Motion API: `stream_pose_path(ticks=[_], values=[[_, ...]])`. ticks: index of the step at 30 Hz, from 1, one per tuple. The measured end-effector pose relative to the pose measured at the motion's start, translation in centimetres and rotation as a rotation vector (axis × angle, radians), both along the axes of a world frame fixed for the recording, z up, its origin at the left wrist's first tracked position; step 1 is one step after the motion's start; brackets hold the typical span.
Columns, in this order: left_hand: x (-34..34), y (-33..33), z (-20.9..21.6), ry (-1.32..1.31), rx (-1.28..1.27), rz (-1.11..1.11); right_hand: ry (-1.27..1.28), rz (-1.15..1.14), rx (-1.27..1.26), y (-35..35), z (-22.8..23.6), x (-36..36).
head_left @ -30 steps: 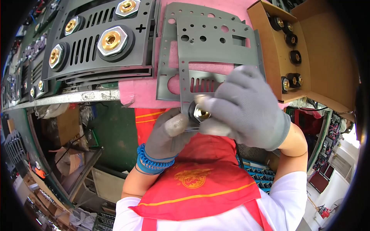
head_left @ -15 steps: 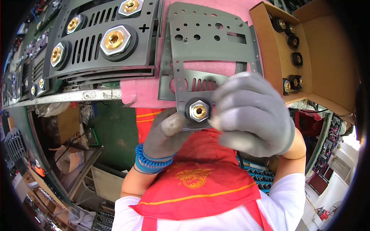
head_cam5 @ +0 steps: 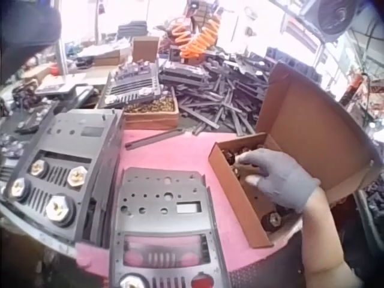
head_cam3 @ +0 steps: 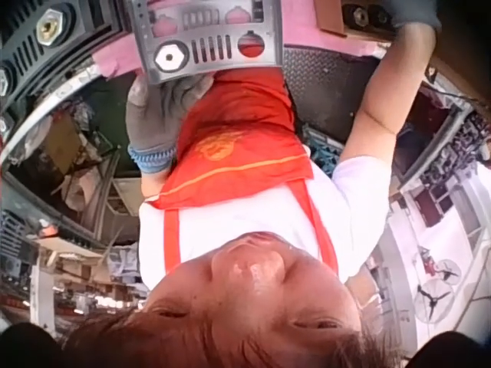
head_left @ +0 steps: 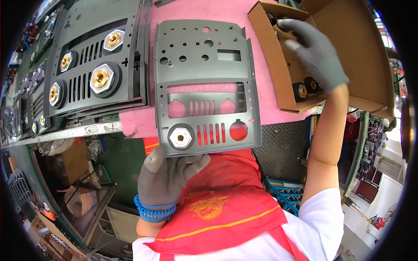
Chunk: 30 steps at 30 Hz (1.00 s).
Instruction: Assembling components onto a metal panel by hand.
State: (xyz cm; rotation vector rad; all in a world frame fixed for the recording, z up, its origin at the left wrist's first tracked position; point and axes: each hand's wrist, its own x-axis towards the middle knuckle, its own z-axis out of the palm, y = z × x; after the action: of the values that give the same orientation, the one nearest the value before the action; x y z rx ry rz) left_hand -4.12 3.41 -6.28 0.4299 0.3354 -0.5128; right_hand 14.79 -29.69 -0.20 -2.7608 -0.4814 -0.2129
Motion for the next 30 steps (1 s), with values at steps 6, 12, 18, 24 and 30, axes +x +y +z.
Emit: stream_pose_path(ticks=[6,12,18,24,30], values=[[-0.9,-0.2,-0.8,-0.03,-0.061,0.061,0.278,-0.155,-0.185,2.0,-1.0,0.0],[-2.0,2.2,-0.3,-0.109,0.02,-0.472,0.39,0.088,1.268,2.3,2.0,-5.3],[2.9,-1.6,5.6,-1.172,0.999,-0.104,1.151,0.069,1.587,7.7,1.7,-10.8],[3.2,-4.4,4.5,-1.12,1.36,0.375,1.01,0.076,1.418,9.3,0.6,-12.4],[2.5,-4.5,3.4,-1.044,1.031,0.363,0.665,0.153,1.116,10.4,0.5,-13.9]])
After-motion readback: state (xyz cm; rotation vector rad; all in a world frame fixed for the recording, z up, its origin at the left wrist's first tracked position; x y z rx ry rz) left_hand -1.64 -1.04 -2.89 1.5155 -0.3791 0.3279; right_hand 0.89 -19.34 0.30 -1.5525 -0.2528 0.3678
